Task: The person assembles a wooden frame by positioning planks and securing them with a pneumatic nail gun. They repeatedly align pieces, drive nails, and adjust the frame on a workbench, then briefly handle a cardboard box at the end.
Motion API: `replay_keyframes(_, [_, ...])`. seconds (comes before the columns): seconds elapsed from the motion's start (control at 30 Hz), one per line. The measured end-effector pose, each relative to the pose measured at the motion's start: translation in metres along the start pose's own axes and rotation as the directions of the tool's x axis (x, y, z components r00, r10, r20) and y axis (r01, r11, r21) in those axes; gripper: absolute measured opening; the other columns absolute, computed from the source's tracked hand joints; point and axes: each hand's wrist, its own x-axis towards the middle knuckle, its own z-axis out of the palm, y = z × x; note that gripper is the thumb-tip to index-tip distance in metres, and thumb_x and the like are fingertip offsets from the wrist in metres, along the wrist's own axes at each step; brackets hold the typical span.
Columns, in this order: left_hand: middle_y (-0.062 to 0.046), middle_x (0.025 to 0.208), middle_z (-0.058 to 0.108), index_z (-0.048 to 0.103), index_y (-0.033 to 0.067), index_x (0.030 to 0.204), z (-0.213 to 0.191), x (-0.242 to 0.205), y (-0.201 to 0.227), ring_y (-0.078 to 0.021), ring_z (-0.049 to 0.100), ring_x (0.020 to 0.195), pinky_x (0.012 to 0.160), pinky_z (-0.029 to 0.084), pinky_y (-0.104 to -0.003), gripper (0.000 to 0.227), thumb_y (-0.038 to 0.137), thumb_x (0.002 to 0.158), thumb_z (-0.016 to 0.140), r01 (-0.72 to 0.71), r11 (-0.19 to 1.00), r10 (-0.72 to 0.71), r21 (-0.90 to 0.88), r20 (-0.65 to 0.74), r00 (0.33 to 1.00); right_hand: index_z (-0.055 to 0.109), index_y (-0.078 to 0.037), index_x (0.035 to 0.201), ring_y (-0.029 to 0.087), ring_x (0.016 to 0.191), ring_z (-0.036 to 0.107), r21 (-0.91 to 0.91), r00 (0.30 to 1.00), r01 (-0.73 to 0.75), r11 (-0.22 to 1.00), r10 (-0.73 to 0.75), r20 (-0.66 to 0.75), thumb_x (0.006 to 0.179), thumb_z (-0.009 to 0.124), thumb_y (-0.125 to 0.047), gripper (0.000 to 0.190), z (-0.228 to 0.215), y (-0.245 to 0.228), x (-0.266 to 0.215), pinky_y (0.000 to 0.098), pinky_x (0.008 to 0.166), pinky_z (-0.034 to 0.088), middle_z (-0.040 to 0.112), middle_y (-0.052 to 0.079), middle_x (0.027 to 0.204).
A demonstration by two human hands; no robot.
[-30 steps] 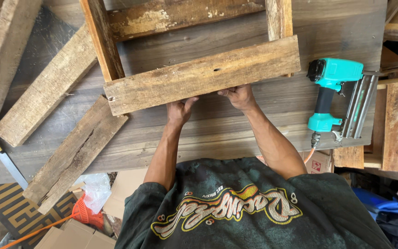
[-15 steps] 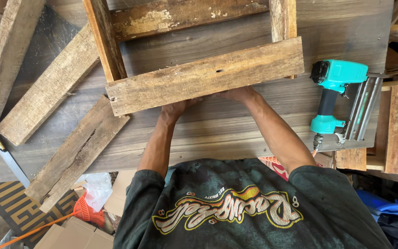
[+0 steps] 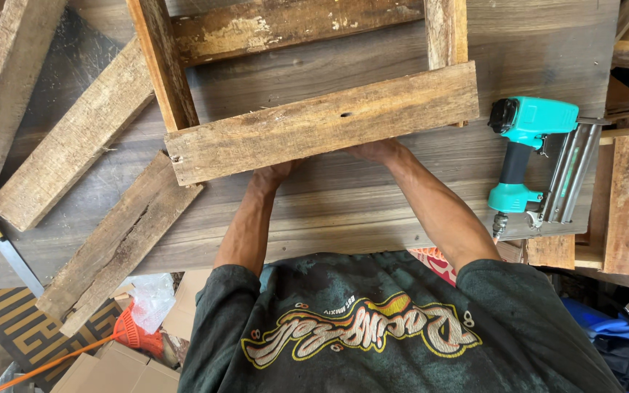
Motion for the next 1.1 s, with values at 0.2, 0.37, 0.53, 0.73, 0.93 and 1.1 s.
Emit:
replay_keyframes(0.2, [-0.014, 0.127, 0.036, 0.035, 0.0180, 0.135, -0.011, -0.049, -0.067, -0.0321, 0.037, 0.126, 0.108, 0.029, -0.045, 0.085, 0.075, 0.076, 0.058, 0.087, 0.994, -0.081, -0.073, 0.077, 0.994, 0.071, 0.010, 0.107, 0.055, 0.103, 0.068, -0.004, 1.000, 0.000, 1.000, 0.000, -0.012, 0.091, 0.076, -0.040, 0.053, 0.018, 0.014, -0.002, 0.0647, 0.092, 0.052, 0.071, 0.035, 0.100])
replay_keyframes(0.37, [-0.013, 0.136, 0.029, 0.027, 0.0198, 0.141, -0.013, -0.039, -0.026, -0.0311, 0.030, 0.132, 0.112, 0.024, -0.044, 0.092, 0.077, 0.074, 0.056, 0.156, 0.979, -0.136, -0.132, 0.147, 0.980, 0.072, 0.010, 0.107, 0.055, 0.102, 0.067, -0.012, 1.000, -0.004, 1.000, 0.004, -0.023, 0.091, 0.075, -0.040, 0.052, 0.040, 0.015, -0.016, 0.0652, 0.092, 0.052, 0.071, 0.036, 0.099])
replay_keyframes(0.53, [-0.013, 0.145, 0.022, 0.019, 0.0216, 0.146, -0.021, -0.007, 0.027, -0.0301, 0.023, 0.139, 0.116, 0.019, -0.044, 0.100, 0.079, 0.072, 0.054, 0.218, 0.958, -0.178, -0.185, 0.211, 0.961, 0.072, 0.010, 0.106, 0.055, 0.102, 0.067, -0.025, 0.999, -0.004, 1.000, 0.003, -0.044, 0.092, 0.075, -0.039, 0.051, 0.056, 0.017, -0.017, 0.0657, 0.091, 0.051, 0.071, 0.036, 0.098])
replay_keyframes(0.73, [-0.012, 0.155, 0.013, 0.010, 0.0236, 0.153, -0.024, -0.008, 0.034, -0.0290, 0.014, 0.147, 0.122, 0.013, -0.042, 0.110, 0.081, 0.069, 0.051, 0.311, 0.921, -0.235, -0.234, 0.305, 0.923, 0.077, -0.003, 0.081, 0.039, 0.081, 0.075, -0.322, 0.956, 0.181, 0.929, -0.243, -0.163, 0.090, 0.073, -0.047, 0.045, 0.088, 0.055, -0.016, 0.0480, 0.076, 0.060, 0.073, 0.019, 0.072])
replay_keyframes(0.93, [-0.012, 0.166, 0.004, 0.001, 0.0254, 0.160, -0.024, -0.012, 0.036, -0.0281, 0.005, 0.155, 0.127, 0.007, -0.042, 0.120, 0.083, 0.067, 0.048, 0.403, 0.872, -0.276, -0.278, 0.400, 0.874, 0.076, 0.003, 0.085, 0.049, 0.091, 0.072, -0.182, 0.974, 0.177, 0.967, -0.199, -0.109, 0.091, 0.070, -0.048, 0.051, 0.062, 0.036, -0.017, 0.0574, 0.085, 0.056, 0.072, 0.028, 0.080])
replay_keyframes(1.1, [-0.012, 0.174, -0.003, -0.007, 0.0269, 0.166, -0.029, -0.016, 0.034, -0.0273, -0.002, 0.162, 0.131, 0.002, -0.041, 0.129, 0.085, 0.064, 0.046, 0.478, 0.826, -0.308, -0.297, 0.472, 0.826, 0.028, -0.025, 0.056, 0.004, 0.032, 0.016, 0.336, 0.992, -0.125, 0.934, 0.111, 0.060, 0.077, 0.069, -0.076, 0.069, 0.008, 0.009, -0.016, 0.0250, 0.029, 0.013, 0.016, -0.012, 0.043])
